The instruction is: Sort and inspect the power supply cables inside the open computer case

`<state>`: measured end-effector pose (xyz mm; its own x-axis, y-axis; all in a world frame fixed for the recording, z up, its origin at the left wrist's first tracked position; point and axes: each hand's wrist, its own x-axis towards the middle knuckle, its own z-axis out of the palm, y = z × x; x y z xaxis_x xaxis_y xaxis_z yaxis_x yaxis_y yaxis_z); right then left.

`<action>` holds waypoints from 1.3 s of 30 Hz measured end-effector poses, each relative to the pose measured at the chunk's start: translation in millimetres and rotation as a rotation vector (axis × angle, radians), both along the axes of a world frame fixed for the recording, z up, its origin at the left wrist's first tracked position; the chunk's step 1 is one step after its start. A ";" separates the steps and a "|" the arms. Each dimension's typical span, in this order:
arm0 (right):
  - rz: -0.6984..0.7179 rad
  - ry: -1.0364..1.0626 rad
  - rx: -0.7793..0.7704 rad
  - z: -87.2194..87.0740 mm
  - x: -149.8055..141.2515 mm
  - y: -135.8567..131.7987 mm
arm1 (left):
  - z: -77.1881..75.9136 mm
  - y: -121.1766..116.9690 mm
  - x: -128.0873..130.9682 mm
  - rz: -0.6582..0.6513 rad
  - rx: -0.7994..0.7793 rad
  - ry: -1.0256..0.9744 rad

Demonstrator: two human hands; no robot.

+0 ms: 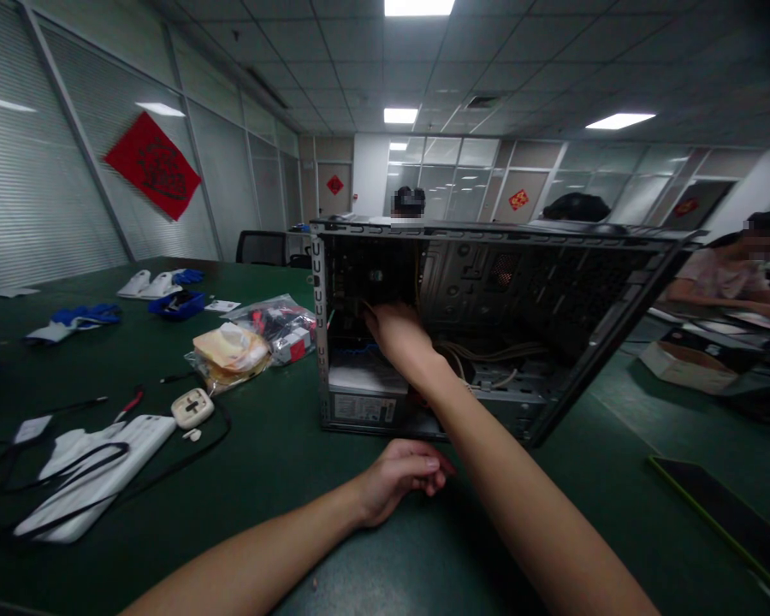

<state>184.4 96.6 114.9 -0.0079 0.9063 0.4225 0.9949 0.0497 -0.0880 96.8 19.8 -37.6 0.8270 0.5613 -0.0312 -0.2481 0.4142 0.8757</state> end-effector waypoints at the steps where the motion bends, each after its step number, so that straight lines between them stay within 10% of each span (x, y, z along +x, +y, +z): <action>1: 0.001 0.008 -0.002 0.3 -0.8 -0.7 | -0.6 0.2 0.0 0.000 0.000 0.001; 31: -0.024 0.040 -0.022 4.3 -26.7 4.4 | 5.3 -5.9 0.5 0.038 -0.017 -0.010; 39: 0.060 -0.013 0.148 9.8 -4.3 -20.0 | 27.9 12.1 -11.9 0.135 0.022 -0.163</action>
